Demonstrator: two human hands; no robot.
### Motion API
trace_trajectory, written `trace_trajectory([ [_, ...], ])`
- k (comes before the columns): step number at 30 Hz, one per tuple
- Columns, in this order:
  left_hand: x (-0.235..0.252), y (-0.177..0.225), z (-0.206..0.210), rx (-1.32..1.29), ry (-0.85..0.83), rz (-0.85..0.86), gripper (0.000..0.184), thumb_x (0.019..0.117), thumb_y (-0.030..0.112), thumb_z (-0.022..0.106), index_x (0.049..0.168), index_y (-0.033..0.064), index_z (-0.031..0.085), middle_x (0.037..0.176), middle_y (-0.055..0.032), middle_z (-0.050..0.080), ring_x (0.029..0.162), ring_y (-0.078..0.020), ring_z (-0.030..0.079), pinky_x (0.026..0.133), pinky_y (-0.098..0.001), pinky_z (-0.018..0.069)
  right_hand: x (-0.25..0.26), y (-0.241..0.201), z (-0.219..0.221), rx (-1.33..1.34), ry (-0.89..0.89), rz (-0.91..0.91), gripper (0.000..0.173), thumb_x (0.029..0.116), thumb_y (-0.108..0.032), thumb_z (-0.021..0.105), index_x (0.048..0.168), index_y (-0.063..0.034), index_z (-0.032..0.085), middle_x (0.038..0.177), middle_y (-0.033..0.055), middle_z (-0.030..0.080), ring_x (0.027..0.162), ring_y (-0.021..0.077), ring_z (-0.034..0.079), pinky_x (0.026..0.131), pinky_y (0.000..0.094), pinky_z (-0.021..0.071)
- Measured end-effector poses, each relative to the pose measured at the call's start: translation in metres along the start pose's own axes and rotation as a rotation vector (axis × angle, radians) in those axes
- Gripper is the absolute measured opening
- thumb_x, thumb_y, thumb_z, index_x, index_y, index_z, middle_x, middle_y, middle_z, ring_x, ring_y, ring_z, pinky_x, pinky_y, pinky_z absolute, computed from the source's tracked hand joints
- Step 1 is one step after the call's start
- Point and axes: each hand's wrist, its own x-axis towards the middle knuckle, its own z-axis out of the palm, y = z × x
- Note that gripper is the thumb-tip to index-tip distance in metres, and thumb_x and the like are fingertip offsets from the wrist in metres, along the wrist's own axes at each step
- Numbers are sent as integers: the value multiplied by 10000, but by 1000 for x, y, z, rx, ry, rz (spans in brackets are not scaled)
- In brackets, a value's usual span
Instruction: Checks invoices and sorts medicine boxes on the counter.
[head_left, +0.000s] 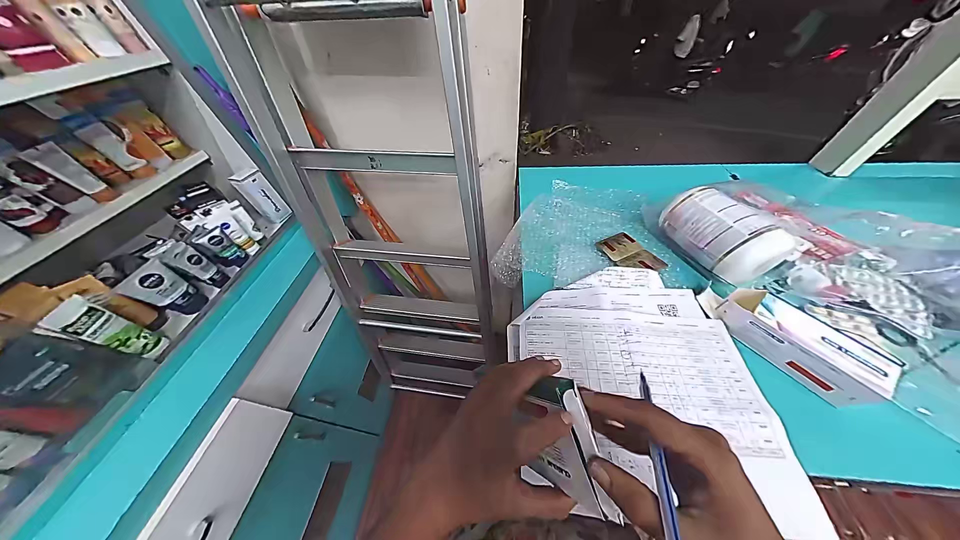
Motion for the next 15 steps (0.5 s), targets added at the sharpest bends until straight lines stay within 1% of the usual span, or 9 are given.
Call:
trace_trajectory([
  [2, -1, 1, 2, 43, 39, -18, 662, 793, 500, 826, 1324, 275, 500, 1418, -79, 569, 1310, -192, 560, 1072, -364, 487, -4, 1, 4, 146, 32, 58, 320, 911, 0, 713, 1223, 56, 669, 1234, 105, 730, 1118, 137, 716, 937, 311, 623],
  [3, -2, 3, 2, 99, 55, -22, 684, 798, 526, 809, 1348, 289, 477, 1417, -63, 570, 1295, -184, 569, 1056, -351, 491, -8, 2, 7, 169, 54, 53, 279, 918, 6, 709, 1195, 26, 686, 1251, 90, 728, 1139, 129, 709, 929, 300, 624],
  [5, -9, 8, 2, 229, 76, -33, 743, 824, 606, 749, 1417, 317, 408, 1431, -31, 560, 1283, -178, 574, 1036, -336, 487, -15, 4, 13, 101, 79, -14, 241, 946, -10, 694, 1184, 27, 702, 1240, 107, 732, 1126, 92, 706, 910, 251, 612],
  [6, -13, 11, 2, 276, 86, -45, 774, 831, 633, 729, 1444, 309, 385, 1434, -26, 557, 1278, -177, 575, 1037, -331, 484, -18, 4, 15, 37, 71, -60, 225, 968, -20, 672, 1182, 45, 695, 1227, 131, 733, 1127, 87, 703, 922, 233, 598],
  [7, -18, 14, 2, 310, 99, -55, 803, 833, 643, 725, 1461, 278, 382, 1428, -35, 564, 1270, -180, 582, 1035, -327, 488, -20, 5, 16, -23, 60, -100, 211, 985, -27, 652, 1175, 57, 686, 1215, 147, 734, 1139, 85, 696, 940, 219, 580],
  [9, -27, 22, 4, 398, 111, -70, 784, 855, 660, 690, 1439, 205, 433, 1418, -52, 582, 1247, -171, 594, 1023, -315, 480, -23, 8, 17, -99, 64, -144, 180, 989, -15, 634, 1136, 75, 686, 1165, 167, 746, 1119, 92, 707, 938, 206, 573],
  [12, -34, 35, 8, 486, 112, -108, 753, 873, 670, 660, 1419, 188, 470, 1404, -43, 602, 1165, -149, 598, 964, -300, 431, -26, 15, 17, -114, 101, -127, 179, 970, 9, 630, 1118, 77, 704, 1101, 155, 764, 1028, 68, 727, 882, 187, 581],
  [13, -36, 37, 10, 488, 121, -118, 753, 868, 669, 665, 1413, 182, 483, 1397, -41, 605, 1144, -149, 597, 953, -294, 425, -26, 16, 16, -101, 93, -122, 176, 970, 7, 631, 1117, 71, 704, 1107, 148, 764, 1037, 66, 726, 883, 188, 583],
  [15, -39, 40, 13, 447, 135, -147, 781, 847, 676, 689, 1407, 167, 497, 1404, -29, 597, 1169, -136, 584, 986, -277, 418, -26, 15, 13, -55, 27, -120, 164, 993, -31, 630, 1116, 58, 689, 1143, 140, 755, 1114, 69, 702, 933, 197, 571],
])
